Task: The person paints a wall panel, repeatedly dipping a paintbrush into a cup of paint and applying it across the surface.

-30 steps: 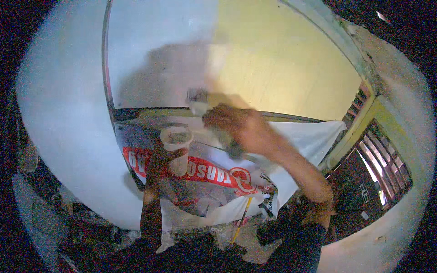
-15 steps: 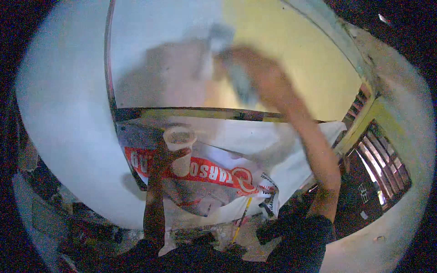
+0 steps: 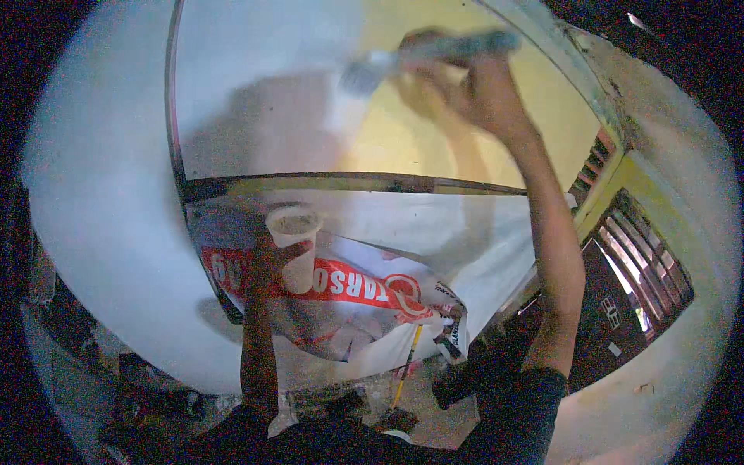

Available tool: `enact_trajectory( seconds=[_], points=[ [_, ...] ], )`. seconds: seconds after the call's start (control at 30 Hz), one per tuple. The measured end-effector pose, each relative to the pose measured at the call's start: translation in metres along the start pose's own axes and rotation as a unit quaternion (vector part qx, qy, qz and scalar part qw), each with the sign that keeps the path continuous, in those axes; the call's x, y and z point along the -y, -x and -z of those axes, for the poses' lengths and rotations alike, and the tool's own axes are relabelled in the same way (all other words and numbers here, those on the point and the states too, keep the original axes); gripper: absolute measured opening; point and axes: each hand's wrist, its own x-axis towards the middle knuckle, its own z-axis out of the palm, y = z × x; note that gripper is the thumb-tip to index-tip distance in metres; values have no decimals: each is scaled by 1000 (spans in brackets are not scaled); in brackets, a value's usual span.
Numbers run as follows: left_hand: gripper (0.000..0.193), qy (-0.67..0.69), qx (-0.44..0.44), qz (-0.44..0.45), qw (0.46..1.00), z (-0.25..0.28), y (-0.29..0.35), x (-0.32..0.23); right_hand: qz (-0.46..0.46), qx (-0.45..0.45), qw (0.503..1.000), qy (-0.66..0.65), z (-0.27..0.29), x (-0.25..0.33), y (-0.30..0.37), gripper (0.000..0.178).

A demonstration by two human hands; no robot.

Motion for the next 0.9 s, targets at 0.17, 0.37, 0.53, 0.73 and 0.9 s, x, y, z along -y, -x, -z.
enact_trajectory(
  seconds=[0.17, 0.37, 0.53, 0.73, 0.9],
  points=[
    [65, 12, 17, -20, 1000, 6, -3, -1, 42, -199, 979, 3, 15, -12, -50, 11],
    [62, 71, 83, -5, 994, 18, -8, 18, -9, -114, 992, 55, -31, 24, 5, 22],
    [62, 12, 18, -47, 999, 10, -1, 2, -179, -123, 976, -31, -51, 43, 34, 23],
    [65, 22, 57, 34, 998, 16, -1, 2, -332, -208, 888, -242, -44, 45, 32, 35],
    [64, 45, 90, 57, 993, 16, -14, 37, -322, -208, 897, -218, -64, 49, 42, 31]
  ],
)
